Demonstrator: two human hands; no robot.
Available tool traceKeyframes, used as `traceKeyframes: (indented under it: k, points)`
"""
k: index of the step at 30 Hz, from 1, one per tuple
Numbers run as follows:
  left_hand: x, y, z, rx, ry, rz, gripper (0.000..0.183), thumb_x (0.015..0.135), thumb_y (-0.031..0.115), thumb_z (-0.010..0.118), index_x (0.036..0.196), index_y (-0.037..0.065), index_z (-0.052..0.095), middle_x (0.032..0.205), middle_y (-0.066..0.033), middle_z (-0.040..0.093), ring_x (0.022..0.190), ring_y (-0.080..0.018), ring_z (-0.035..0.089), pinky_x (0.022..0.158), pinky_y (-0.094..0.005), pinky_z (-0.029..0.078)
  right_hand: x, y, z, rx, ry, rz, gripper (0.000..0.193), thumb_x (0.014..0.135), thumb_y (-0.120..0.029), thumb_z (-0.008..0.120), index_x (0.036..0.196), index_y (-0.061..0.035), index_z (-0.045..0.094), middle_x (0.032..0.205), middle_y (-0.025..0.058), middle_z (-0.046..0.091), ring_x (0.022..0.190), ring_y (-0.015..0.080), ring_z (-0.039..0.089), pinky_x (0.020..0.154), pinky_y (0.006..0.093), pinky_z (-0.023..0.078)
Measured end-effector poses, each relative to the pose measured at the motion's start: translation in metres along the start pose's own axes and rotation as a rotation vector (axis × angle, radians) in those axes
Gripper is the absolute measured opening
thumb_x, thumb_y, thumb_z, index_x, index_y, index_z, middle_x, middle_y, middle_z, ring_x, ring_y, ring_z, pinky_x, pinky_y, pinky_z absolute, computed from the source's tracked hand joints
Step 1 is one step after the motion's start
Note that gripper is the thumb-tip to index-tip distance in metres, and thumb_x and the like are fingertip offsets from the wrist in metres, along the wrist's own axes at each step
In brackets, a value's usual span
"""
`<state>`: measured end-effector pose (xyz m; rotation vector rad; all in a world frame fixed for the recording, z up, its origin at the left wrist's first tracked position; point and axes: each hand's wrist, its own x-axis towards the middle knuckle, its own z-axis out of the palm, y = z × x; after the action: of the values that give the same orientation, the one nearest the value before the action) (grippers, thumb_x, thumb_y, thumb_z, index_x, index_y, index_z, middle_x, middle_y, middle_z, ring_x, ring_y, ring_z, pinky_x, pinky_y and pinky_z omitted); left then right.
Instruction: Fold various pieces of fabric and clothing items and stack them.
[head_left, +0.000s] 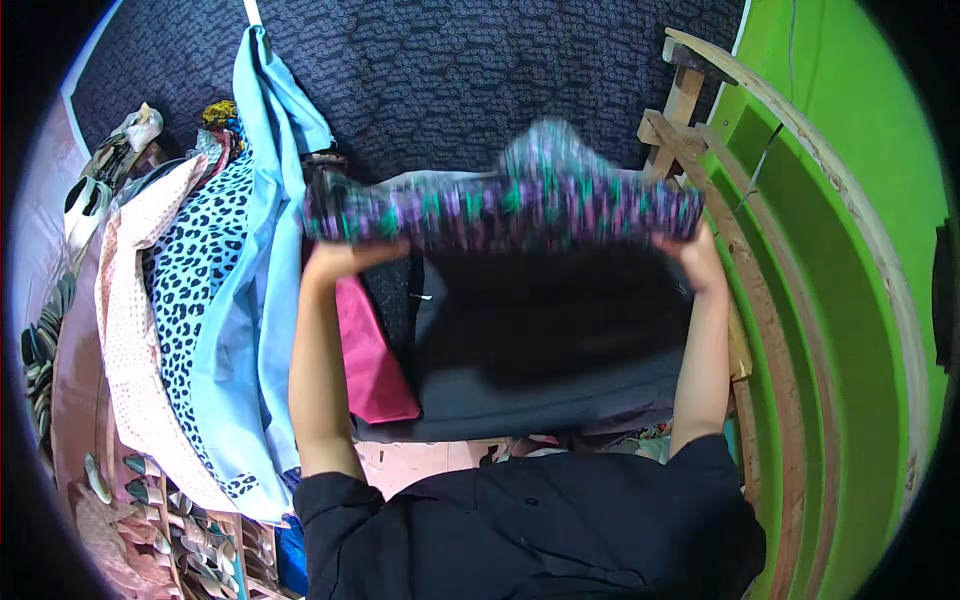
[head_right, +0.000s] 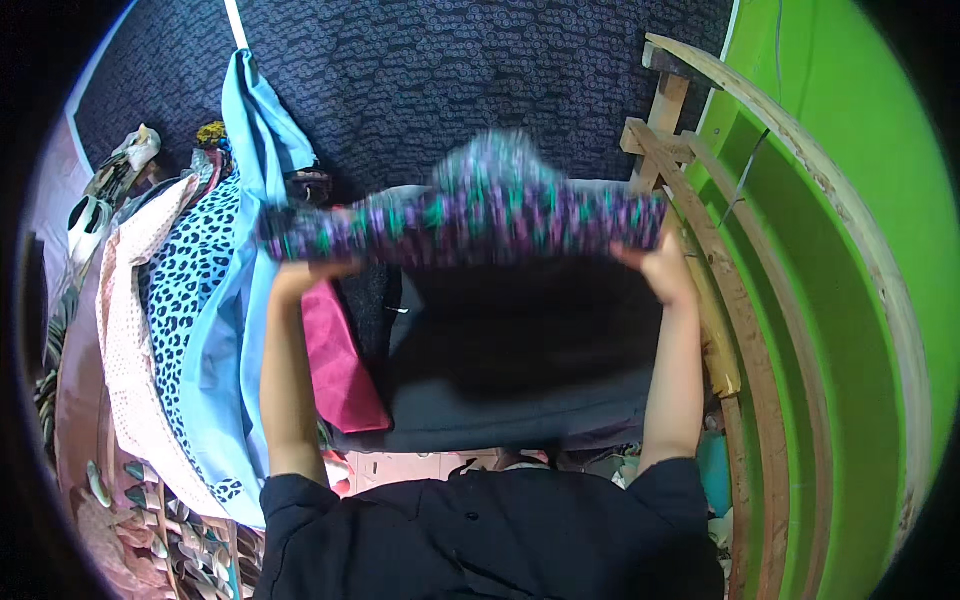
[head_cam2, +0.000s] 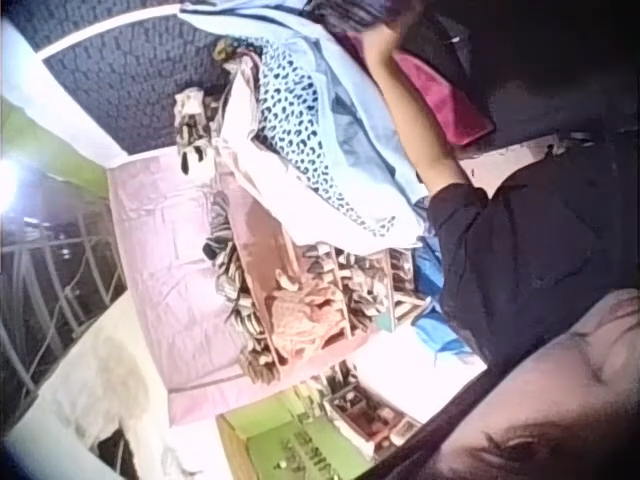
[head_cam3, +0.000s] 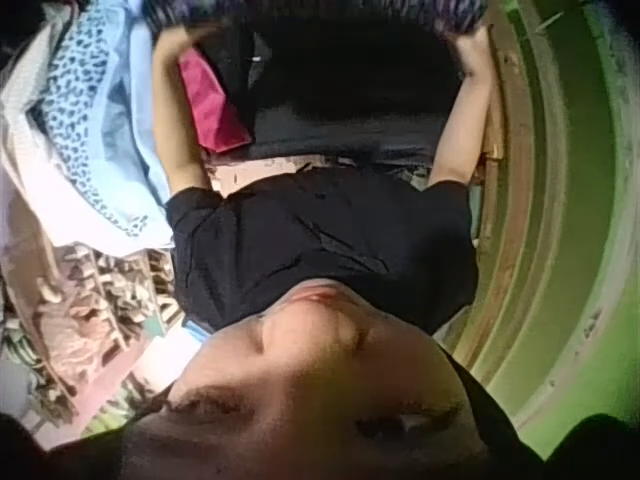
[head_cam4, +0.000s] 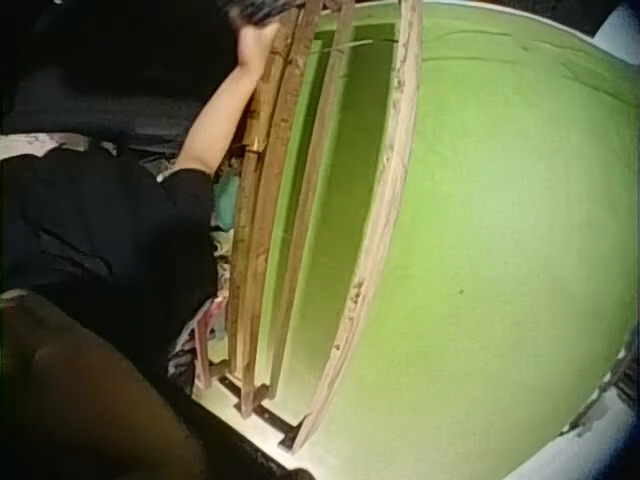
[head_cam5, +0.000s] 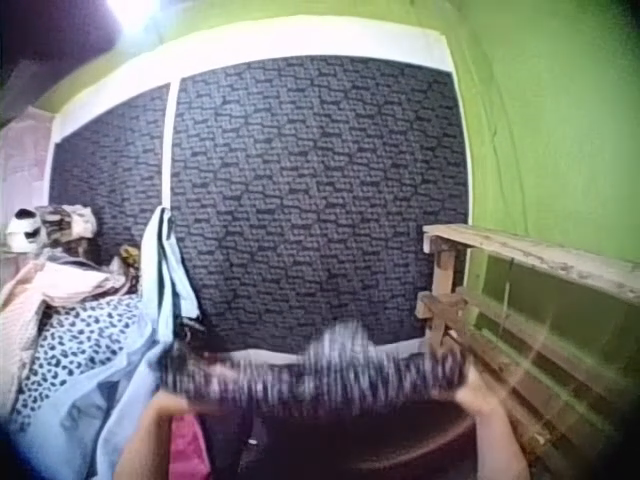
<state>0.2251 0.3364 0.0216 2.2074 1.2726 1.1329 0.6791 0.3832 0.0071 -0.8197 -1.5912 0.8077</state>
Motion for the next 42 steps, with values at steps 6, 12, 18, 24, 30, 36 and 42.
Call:
traceKeyframes:
  k: [6,12,18,24,30,36,42]
  points:
    - [-0.144,0.004,0.059,-0.233,-0.409,-0.131,0.022,0.074,0.027,0.054,0.088,0.012,0.062,0.113,-0.0014,0.058,0.12,-0.022,0.044,0.102,-0.0534,0.0,-0.148,-0.004,0.006,-0.126,-0.346,0.283,0.051,0.064,-0.001,0.066,0.113,-0.0014,0.054,0.116,0.0087,0.054,0.108,0.0183,0.049,0.094,0.0303,0.035]
    - [-0.224,0.022,0.083,-0.24,-0.314,-0.384,0.018,0.072,0.004,0.059,0.089,0.009,0.063,0.096,-0.0027,0.064,0.11,-0.0212,0.052,0.105,-0.0498,0.002,-0.225,0.009,0.006,0.037,-0.358,0.484,0.031,0.077,-0.016,0.063,0.102,0.0025,0.061,0.098,0.0104,0.063,0.091,0.0166,0.058,0.081,0.0273,0.043]
    - [-0.242,0.032,0.083,-0.359,-0.132,-0.557,0.012,0.081,0.011,0.055,0.087,0.003,0.061,0.06,-0.0005,0.054,0.058,-0.0092,0.05,0.086,-0.0279,0.035,-0.26,0.01,-0.001,-0.011,-0.057,0.55,0.029,0.08,-0.027,0.064,0.089,0.0006,0.06,0.084,0.0002,0.06,0.08,0.0101,0.052,0.073,0.0257,0.042]
    - [-0.198,0.037,0.092,-0.646,0.045,-0.506,0.026,0.091,0.021,0.046,0.093,-0.003,0.055,0.08,0.0052,0.053,0.07,-0.0049,0.044,0.062,-0.0222,0.038,-0.208,-0.006,0.013,-0.068,0.047,0.416,0.028,0.086,-0.026,0.057,0.079,0.0005,0.058,0.075,-0.0064,0.053,0.07,0.0034,0.043,0.063,0.0211,0.037]
    - [-0.149,0.031,0.078,-0.392,0.066,-0.728,0.028,0.089,0.025,0.05,0.08,-0.001,0.055,0.07,0.0011,0.052,0.064,-0.0058,0.043,0.055,-0.0257,0.036,-0.132,0.013,0.029,-0.294,0.088,0.292,0.029,0.085,-0.024,0.057,0.075,0.0032,0.054,0.065,0.0002,0.052,0.063,0.0067,0.043,0.058,0.0259,0.038]
    - [-0.16,-0.021,0.112,0.13,0.026,-0.859,0.043,0.077,0.034,0.061,0.069,-0.006,0.05,0.064,-0.0245,0.05,0.059,-0.0335,0.051,0.057,-0.0414,0.038,-0.123,0.071,0.053,-0.782,0.046,0.457,0.031,0.078,-0.028,0.059,0.078,0.0021,0.056,0.071,0.0218,0.057,0.07,0.0386,0.055,0.061,0.0406,0.042]
    - [-0.145,0.036,0.098,0.397,0.071,-0.94,0.033,0.075,0.032,0.064,0.082,0.001,0.056,0.074,-0.018,0.06,0.071,-0.0337,0.058,0.065,-0.0411,0.044,-0.158,0.083,0.066,-0.876,0.114,0.617,0.034,0.076,-0.03,0.063,0.1,-0.0061,0.056,0.092,0.0174,0.061,0.082,0.0365,0.058,0.069,0.0409,0.045]
